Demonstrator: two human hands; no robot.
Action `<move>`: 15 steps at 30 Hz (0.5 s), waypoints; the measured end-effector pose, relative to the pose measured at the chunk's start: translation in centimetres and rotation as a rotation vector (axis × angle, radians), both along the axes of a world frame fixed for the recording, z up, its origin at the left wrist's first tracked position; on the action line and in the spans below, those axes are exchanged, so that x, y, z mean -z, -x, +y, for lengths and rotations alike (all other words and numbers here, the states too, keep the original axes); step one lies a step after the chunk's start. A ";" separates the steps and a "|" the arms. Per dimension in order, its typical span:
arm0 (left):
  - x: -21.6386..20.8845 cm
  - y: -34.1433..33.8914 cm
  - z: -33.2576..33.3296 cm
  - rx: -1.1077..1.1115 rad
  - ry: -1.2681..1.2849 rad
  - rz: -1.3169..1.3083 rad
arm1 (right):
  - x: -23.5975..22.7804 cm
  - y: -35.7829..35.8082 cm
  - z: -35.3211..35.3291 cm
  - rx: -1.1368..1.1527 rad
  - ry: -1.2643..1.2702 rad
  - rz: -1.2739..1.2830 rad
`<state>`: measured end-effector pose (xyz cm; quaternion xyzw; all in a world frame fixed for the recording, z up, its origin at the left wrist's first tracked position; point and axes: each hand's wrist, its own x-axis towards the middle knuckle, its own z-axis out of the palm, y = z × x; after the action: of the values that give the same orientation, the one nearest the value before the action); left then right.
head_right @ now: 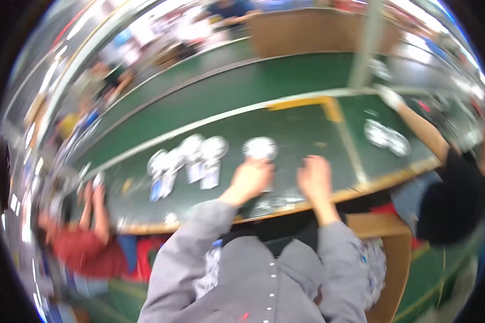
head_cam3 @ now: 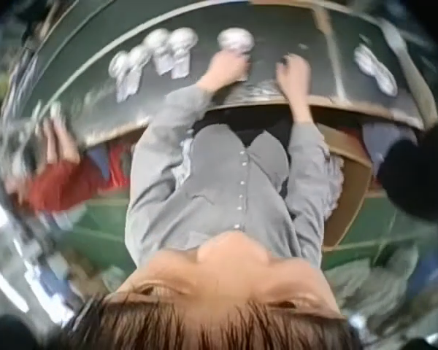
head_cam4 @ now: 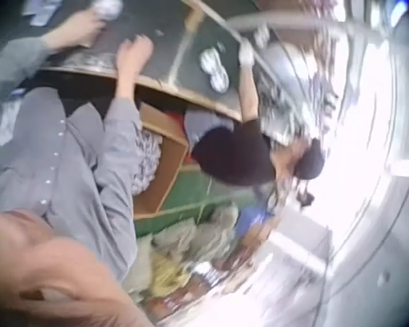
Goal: The person assembles small portable fans by hand, inserting circuit boards and batteries into the plastic housing.
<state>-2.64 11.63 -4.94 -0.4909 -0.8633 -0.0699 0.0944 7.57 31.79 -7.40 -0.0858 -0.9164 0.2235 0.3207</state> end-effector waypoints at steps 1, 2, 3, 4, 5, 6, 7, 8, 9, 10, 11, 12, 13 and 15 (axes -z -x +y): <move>0.5 -0.4 0.3 0.016 -0.083 -0.037 | 0.7 -0.2 0.8 -0.024 -0.025 0.040; -0.1 -0.8 0.4 0.024 -0.079 -0.099 | 1.0 -0.2 0.9 -0.014 -0.012 0.004; -0.4 -1.1 0.0 0.041 -0.052 -0.086 | 0.7 -0.2 0.4 -0.037 0.003 0.039; -1.0 -1.2 -1.3 0.061 -0.059 -0.202 | 0.5 0.2 -0.4 -0.095 -0.034 0.080; -1.4 -1.4 -2.0 0.082 -0.113 -0.141 | 0.3 0.0 -1.3 -0.143 -0.045 0.084; -2.0 -1.3 -2.8 0.116 -0.164 -0.074 | -0.1 0.1 -2.4 -0.178 -0.059 0.092; -2.5 -1.2 -3.8 0.125 -0.087 0.016 | -0.1 0.0 -3.9 -0.219 -0.032 0.072; -2.3 -1.4 -4.5 0.107 -0.086 0.017 | -0.8 0.0 -6.0 -0.285 -0.002 0.052; -1.8 -1.3 -4.8 0.101 -0.101 0.078 | -1.7 -0.2 -7.9 -0.324 0.019 -0.053; -1.3 -1.3 -4.9 0.098 -0.115 0.139 | -1.6 -0.2 -9.1 -0.374 0.005 -0.101; -1.3 -1.1 -4.6 0.097 -0.147 0.162 | -1.1 0.0 -9.6 -0.371 0.002 -0.098; -1.3 -1.2 -4.6 0.101 -0.149 0.164 | -0.7 0.0 -10.0 -0.350 0.012 -0.118; -1.1 -1.5 -4.6 0.067 -0.075 0.136 | -0.4 -0.2 -10.2 -0.329 0.023 -0.139; -1.3 -2.2 -5.0 0.051 -0.062 0.119 | -1.2 -1.0 -10.2 -0.351 0.012 -0.156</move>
<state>-0.43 6.60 -3.66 -0.5129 -0.8407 -0.0698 0.1590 8.52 21.56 -6.24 0.0564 -0.9380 0.2743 0.2044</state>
